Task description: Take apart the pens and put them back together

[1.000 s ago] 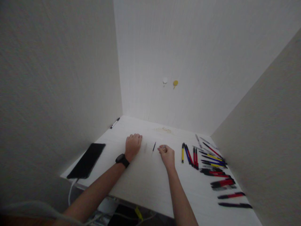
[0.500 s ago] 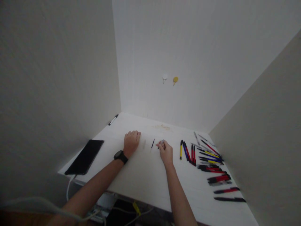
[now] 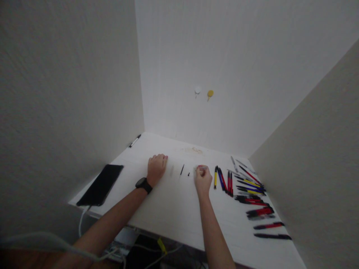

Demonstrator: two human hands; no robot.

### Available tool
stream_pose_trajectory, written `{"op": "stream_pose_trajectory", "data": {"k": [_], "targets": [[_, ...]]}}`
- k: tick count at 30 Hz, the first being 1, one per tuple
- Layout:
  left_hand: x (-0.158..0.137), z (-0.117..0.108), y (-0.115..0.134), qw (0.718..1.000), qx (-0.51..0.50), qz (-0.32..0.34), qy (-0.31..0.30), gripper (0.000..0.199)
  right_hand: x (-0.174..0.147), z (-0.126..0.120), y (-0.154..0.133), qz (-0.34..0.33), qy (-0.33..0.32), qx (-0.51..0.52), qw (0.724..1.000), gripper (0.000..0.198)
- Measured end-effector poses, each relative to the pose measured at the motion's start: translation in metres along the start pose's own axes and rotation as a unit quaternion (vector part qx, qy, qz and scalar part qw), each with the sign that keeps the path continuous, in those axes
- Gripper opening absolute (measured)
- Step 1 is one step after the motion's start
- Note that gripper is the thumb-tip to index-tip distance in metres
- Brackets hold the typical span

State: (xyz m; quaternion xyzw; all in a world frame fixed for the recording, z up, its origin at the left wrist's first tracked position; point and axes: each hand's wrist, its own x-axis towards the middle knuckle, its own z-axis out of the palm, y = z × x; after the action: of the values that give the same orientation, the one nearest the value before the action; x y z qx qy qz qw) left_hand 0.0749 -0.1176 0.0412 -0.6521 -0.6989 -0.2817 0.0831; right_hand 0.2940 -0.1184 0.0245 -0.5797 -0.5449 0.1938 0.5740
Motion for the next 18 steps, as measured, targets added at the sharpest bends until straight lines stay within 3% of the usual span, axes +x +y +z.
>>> {"op": "stream_pose_trajectory", "data": {"k": [10, 18], "targets": [[0.0002, -0.0004, 0.0004, 1.0, 0.009, -0.001, -0.007, 0.039, -0.0002, -0.0016, 0.0048, -0.044, -0.015, -0.253, 0.966, 0.011], [-0.0004, 0.002, -0.0001, 1.0, 0.005, -0.004, -0.02, 0.04, -0.0003, -0.0004, 0.0062, -0.115, -0.071, -0.322, 0.937, 0.007]]}}
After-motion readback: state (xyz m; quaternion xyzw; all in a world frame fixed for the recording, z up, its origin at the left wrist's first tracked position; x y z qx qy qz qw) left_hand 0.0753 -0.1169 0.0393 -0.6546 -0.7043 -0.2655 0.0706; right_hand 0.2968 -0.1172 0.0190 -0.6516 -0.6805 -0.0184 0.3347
